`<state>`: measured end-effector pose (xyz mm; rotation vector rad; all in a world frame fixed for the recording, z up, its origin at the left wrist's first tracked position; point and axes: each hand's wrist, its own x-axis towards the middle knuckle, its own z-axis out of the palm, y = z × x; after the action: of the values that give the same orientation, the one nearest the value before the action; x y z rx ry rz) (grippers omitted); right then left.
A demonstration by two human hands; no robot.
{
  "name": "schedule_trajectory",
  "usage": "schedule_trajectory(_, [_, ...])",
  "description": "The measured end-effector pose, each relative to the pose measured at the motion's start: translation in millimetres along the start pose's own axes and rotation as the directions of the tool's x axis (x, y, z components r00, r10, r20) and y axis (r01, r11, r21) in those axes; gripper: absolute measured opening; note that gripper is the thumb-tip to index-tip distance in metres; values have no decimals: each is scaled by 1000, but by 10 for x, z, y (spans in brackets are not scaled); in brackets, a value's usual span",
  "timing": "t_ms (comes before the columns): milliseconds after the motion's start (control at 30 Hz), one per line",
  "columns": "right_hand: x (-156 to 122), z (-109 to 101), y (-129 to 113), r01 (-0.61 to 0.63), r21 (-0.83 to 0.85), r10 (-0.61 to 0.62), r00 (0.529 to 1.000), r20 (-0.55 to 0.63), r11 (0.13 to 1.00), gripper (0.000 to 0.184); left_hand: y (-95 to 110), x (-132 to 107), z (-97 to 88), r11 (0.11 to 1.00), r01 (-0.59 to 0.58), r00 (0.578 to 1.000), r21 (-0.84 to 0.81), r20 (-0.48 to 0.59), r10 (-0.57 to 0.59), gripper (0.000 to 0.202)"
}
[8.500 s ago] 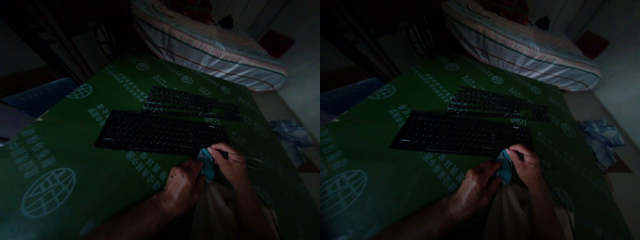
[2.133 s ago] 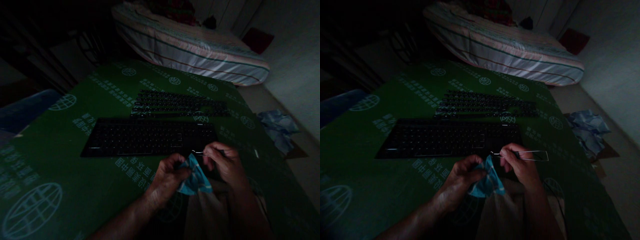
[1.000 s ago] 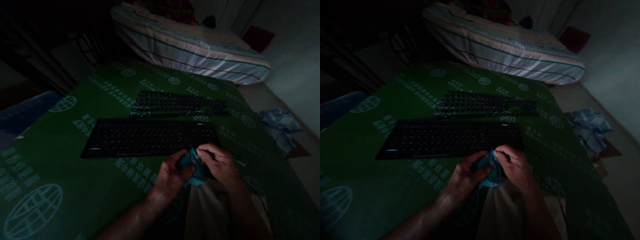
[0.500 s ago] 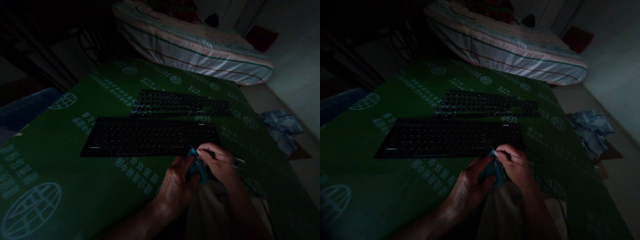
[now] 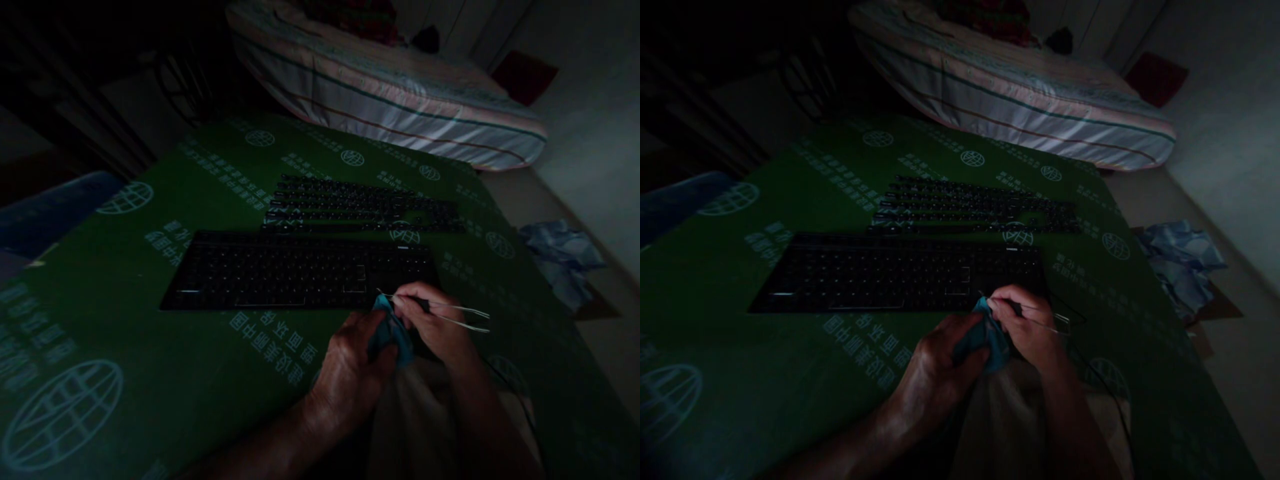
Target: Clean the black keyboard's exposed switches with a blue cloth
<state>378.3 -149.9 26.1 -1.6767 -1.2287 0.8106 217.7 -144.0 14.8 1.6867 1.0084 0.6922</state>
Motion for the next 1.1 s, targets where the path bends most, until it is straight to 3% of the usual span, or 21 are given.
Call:
schedule_trajectory(767, [7,-52,61,-22,-32,23,999,37,999,16,-44,19,20,999,-32,999,32,21,31,37])
schedule_trajectory(1100, [-2,-55,38,-36,-19,36,999,-8,999,16,-37,27,4,999,-45,999,-7,18,45,34])
